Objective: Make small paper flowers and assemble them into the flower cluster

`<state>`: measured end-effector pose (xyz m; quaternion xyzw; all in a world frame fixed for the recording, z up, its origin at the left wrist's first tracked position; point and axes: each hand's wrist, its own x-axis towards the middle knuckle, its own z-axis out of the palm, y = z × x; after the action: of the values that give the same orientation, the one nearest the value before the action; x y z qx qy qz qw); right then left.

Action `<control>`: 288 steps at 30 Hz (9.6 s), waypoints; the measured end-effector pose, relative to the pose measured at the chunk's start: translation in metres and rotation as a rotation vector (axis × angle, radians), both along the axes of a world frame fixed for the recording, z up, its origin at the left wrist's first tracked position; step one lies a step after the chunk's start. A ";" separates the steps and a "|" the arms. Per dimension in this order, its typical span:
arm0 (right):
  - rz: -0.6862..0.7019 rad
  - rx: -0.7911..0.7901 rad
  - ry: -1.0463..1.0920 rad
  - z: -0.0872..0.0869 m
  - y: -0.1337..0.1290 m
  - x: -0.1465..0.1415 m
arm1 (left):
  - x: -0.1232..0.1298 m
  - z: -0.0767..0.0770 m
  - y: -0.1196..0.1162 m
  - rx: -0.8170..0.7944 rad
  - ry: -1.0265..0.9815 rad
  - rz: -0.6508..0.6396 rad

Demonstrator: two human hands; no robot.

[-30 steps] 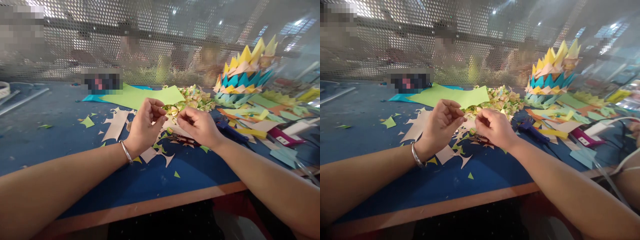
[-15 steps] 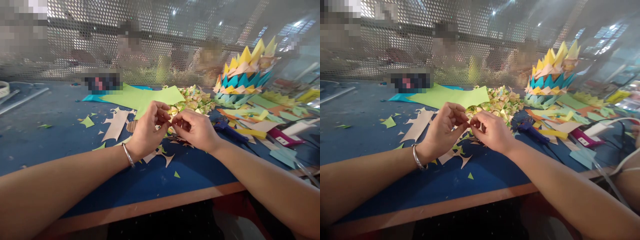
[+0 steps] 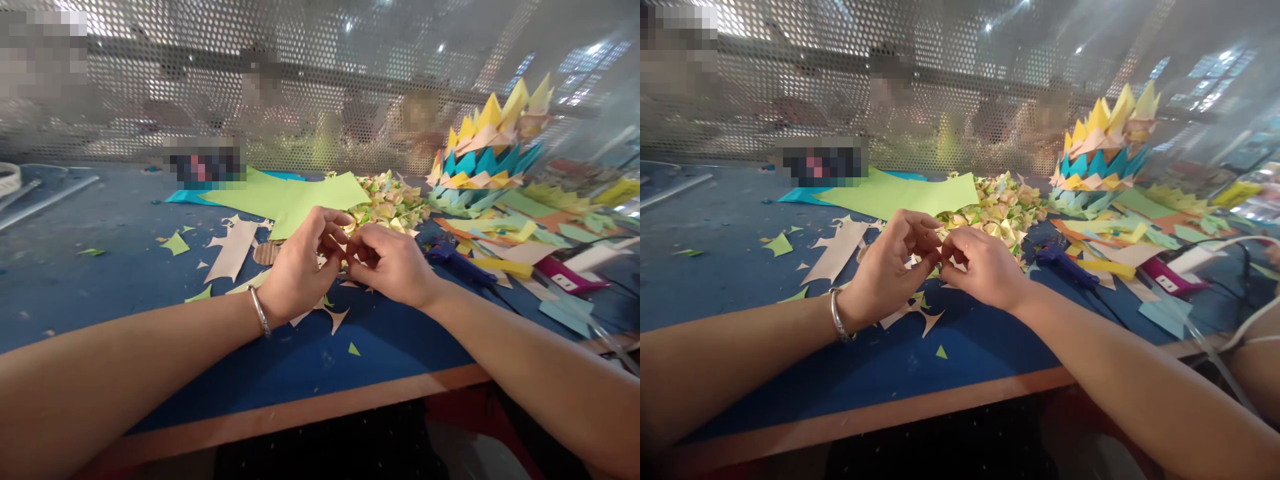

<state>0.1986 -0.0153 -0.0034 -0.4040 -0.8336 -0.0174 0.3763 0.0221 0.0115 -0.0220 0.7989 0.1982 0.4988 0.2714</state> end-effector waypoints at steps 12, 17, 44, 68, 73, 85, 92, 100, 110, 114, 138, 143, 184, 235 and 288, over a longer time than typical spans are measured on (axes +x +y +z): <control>-0.028 -0.070 0.133 0.003 -0.005 -0.001 | 0.004 0.002 -0.002 -0.106 -0.151 -0.074; -0.047 -0.080 0.156 0.005 -0.007 -0.002 | 0.004 0.004 -0.007 -0.109 -0.138 -0.049; -0.132 -0.350 0.011 -0.004 0.010 0.010 | -0.001 -0.005 0.022 -0.336 -0.178 0.109; -0.114 -0.106 0.159 0.007 0.010 0.005 | 0.004 0.007 0.011 -1.024 -0.338 -0.172; -0.109 -0.178 0.170 0.005 0.011 0.004 | 0.002 0.010 0.016 -1.034 -0.411 -0.129; -0.052 -0.277 0.195 0.002 0.012 0.003 | -0.004 0.014 0.023 -1.054 -0.412 -0.162; -0.030 -0.299 0.214 0.001 0.012 0.003 | -0.004 0.014 0.022 -1.021 -0.396 -0.181; -0.014 -0.339 0.176 -0.003 0.011 0.001 | -0.006 0.012 0.019 -0.922 -0.301 -0.132; -0.049 -0.439 0.190 0.002 0.007 -0.003 | -0.009 0.013 0.017 -1.000 -0.399 -0.154; -0.075 -0.478 0.154 0.011 0.007 -0.007 | -0.010 0.012 0.016 -0.980 -0.400 -0.152; -0.009 -0.469 0.224 0.007 0.020 -0.007 | -0.008 0.013 0.020 -0.907 -0.300 -0.072; -0.002 -0.465 0.223 0.006 0.019 -0.004 | -0.008 0.014 0.018 -0.891 -0.287 -0.070; 0.010 -0.364 0.228 0.001 0.013 0.002 | -0.004 0.013 0.015 -0.877 -0.290 -0.100; -0.006 -0.386 0.269 0.002 0.013 0.006 | -0.005 0.011 0.019 -0.866 -0.268 -0.143; 0.045 -0.487 0.342 0.005 0.014 0.009 | -0.006 0.014 0.013 -0.597 -0.130 -0.110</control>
<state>0.2071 -0.0016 0.0013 -0.4609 -0.7465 0.2599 0.4035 0.0160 0.0242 -0.0077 0.6599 0.2745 0.4532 0.5328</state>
